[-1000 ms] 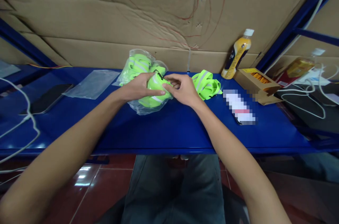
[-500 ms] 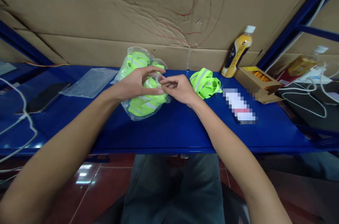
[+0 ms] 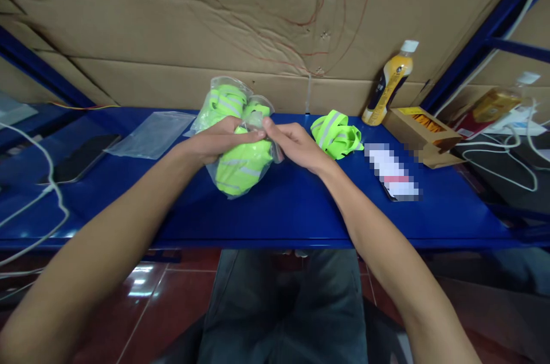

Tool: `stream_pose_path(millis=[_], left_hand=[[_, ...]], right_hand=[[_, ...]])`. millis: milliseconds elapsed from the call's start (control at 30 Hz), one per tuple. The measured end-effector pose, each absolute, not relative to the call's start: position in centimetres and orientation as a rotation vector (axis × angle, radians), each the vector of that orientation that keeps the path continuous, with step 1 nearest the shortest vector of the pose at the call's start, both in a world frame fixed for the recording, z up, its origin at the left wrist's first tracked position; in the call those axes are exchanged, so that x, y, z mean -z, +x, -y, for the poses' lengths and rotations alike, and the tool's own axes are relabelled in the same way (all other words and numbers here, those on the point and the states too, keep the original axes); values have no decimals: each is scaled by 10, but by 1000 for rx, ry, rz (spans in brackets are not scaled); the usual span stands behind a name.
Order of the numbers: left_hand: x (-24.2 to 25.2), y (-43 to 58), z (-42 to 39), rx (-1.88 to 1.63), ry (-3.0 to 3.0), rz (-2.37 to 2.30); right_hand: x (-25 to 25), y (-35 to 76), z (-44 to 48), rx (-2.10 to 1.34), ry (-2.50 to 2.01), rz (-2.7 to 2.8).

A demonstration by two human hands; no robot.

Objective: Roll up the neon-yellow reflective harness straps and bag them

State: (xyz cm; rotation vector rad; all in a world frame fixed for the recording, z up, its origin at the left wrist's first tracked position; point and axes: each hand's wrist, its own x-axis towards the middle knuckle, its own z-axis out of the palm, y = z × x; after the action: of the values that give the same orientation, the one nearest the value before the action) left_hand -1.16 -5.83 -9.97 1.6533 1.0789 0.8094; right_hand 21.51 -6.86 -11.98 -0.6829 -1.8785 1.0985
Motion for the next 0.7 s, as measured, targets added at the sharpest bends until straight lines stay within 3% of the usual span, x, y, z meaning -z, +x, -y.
stream_pose_path(millis=[500,700], left_hand=[[112,0,57,-870,1462,-951],[109,6,52,-1381,1212,-879]], right_hand=[[120,218,49,-994,-871,1334],[127,210,48,-800,-1028,1237]])
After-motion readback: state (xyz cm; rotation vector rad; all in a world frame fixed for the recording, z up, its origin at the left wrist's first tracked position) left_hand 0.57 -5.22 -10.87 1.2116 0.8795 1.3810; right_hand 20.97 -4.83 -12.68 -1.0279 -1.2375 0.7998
